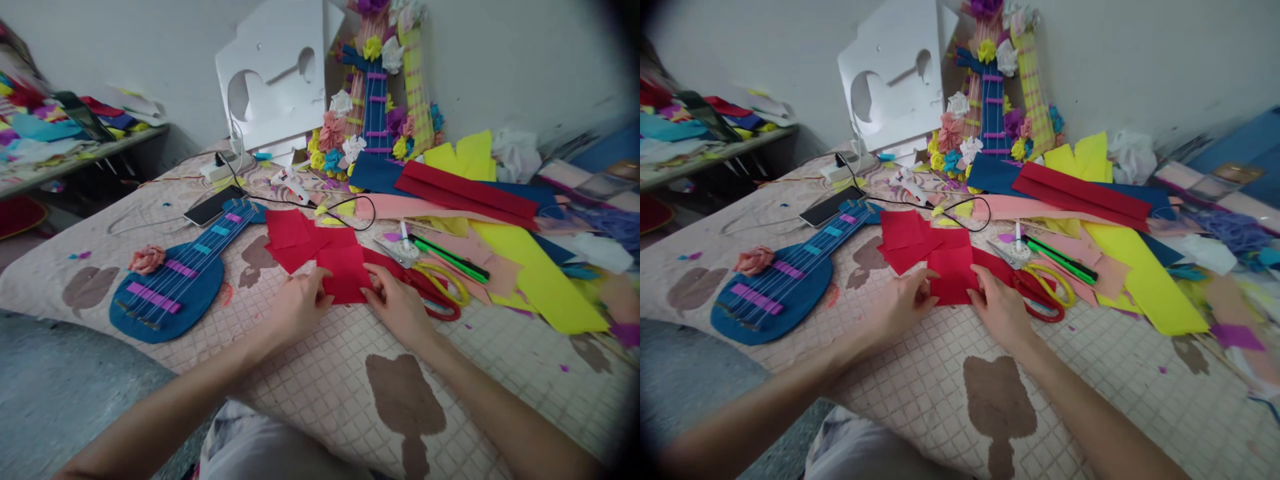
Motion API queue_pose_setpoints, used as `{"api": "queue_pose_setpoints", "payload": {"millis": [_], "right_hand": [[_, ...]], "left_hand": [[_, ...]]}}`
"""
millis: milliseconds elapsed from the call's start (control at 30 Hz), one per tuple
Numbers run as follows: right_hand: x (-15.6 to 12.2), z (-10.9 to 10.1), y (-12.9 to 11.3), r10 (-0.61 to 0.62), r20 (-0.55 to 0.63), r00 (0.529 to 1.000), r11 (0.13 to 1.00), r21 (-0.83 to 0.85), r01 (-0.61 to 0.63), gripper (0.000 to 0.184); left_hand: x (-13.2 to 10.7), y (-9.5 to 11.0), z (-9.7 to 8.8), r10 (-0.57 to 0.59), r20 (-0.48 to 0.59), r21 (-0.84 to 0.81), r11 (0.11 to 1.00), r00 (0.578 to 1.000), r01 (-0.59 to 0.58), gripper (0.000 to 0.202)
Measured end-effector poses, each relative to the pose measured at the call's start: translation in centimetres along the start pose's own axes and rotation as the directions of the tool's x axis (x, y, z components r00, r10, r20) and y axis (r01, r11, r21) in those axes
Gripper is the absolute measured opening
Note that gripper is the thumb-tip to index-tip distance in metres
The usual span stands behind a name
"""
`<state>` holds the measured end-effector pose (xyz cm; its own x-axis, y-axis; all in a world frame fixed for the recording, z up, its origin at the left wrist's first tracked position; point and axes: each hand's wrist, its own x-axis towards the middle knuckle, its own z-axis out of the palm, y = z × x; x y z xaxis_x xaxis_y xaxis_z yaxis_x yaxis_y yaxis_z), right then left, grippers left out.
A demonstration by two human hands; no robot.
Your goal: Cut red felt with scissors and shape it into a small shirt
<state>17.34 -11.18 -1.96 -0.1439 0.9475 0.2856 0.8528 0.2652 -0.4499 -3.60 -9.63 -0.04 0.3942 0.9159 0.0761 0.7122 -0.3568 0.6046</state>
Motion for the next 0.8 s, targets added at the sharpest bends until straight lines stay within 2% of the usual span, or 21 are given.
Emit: {"api": "queue_pose_setpoints", "payload": {"millis": [300, 500, 567, 700, 800], "right_hand": [[-0.4, 0.3, 0.0, -0.091, -0.015, 0.996, 0.980, -0.177, 0.087, 0.039], [-0.4, 0.4, 0.0, -0.105, -0.009, 0.994, 0.972, -0.210, 0.101, 0.038], [-0.5, 0.4, 0.0, -0.105, -0.008, 0.994, 0.971, -0.215, 0.101, 0.039], [-0.6, 0.5, 0.1, -0.101, -0.010, 0.995, 0.974, -0.203, 0.097, 0.040], [-0.6, 0.5, 0.2, -0.106, -0.001, 0.994, 0.976, -0.191, 0.103, 0.040]], "left_hand": [[-0.4, 0.6, 0.3, 0.066, -0.009, 0.319, 0.946, 0.998, -0.059, 0.027], [-0.6, 0.8, 0.4, 0.070, 0.007, 0.351, 0.934, 0.997, -0.068, 0.026], [-0.8, 0.9, 0.3, 0.090, -0.021, 0.366, 0.928, 0.996, -0.076, 0.028], [-1.2, 0.9, 0.4, 0.220, -0.098, 0.401, 0.901, 0.970, -0.164, 0.039], [-1.3, 0.8, 0.6, 0.339, -0.020, 0.432, 0.851, 0.941, -0.297, 0.047]]}}
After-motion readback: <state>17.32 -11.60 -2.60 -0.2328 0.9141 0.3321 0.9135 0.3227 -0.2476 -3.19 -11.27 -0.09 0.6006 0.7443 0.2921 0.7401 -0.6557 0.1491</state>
